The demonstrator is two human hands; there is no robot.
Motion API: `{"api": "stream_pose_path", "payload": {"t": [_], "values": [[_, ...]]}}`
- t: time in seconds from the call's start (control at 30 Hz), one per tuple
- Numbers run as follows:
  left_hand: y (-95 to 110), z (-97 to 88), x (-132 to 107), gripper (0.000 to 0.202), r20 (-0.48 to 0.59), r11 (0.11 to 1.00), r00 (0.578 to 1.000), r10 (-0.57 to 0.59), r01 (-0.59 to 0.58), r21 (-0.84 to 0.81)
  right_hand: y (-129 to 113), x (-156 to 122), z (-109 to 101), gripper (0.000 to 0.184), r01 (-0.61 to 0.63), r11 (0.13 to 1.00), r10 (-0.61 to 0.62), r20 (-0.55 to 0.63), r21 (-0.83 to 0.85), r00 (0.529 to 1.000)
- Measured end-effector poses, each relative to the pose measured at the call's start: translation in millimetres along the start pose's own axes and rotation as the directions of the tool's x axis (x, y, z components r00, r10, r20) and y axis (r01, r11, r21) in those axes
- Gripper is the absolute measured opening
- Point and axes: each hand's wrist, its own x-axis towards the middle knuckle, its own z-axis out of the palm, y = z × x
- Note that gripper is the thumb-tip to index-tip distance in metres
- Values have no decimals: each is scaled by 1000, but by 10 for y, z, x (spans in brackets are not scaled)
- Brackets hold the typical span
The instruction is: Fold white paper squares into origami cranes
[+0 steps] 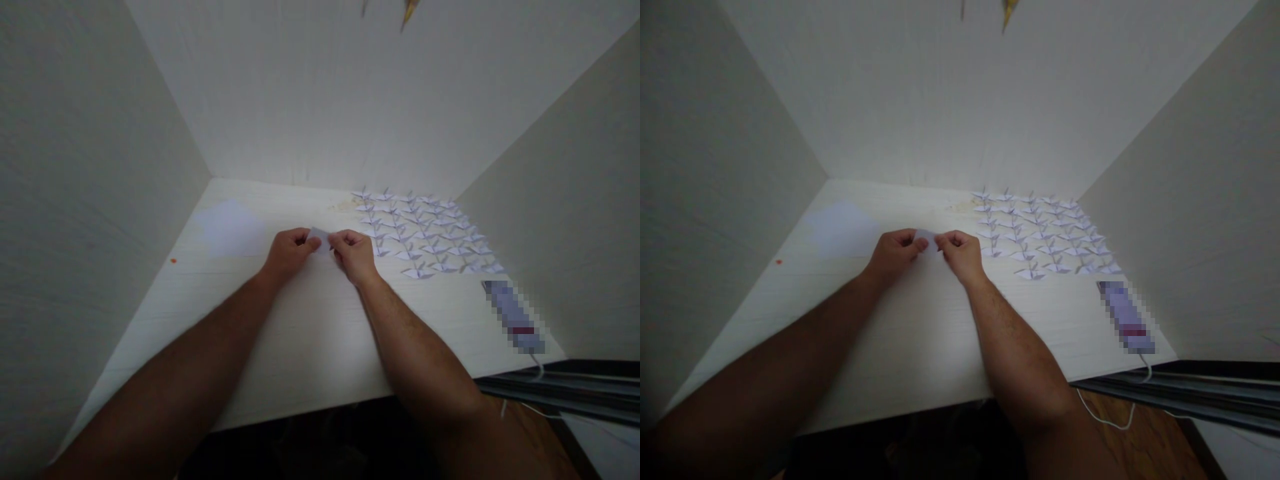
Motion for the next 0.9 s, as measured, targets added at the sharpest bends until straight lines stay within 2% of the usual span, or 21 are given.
{"api": "stream_pose_path", "payload": {"t": [0.07,0.13,0.23,0.43,0.53,0.73,0.9], "values": [[-3,-5,5,26,-75,999,997,-24,21,-46,-21,-18,23,28,-17,1000,17,19,-8,1000],[-10,-12,12,29,-105,996,994,-38,29,-88,-41,-38,41,26,-27,998,30,50,-52,998],[-39,-19,24,29,-80,991,996,-27,17,-133,-66,-58,42,23,-23,992,34,85,-126,996],[-122,-12,52,18,-64,966,998,-24,7,-257,-71,-49,6,21,-12,988,24,78,-155,997],[-110,-1,55,20,-56,963,998,-37,21,-268,-65,-38,19,20,2,992,4,52,-123,999],[-57,9,42,38,-51,973,999,-19,7,-231,-51,-8,30,20,61,997,-61,0,-44,998],[-80,6,41,41,-49,980,999,-7,-3,-200,-32,5,21,21,60,998,-60,-16,-6,998]]}}
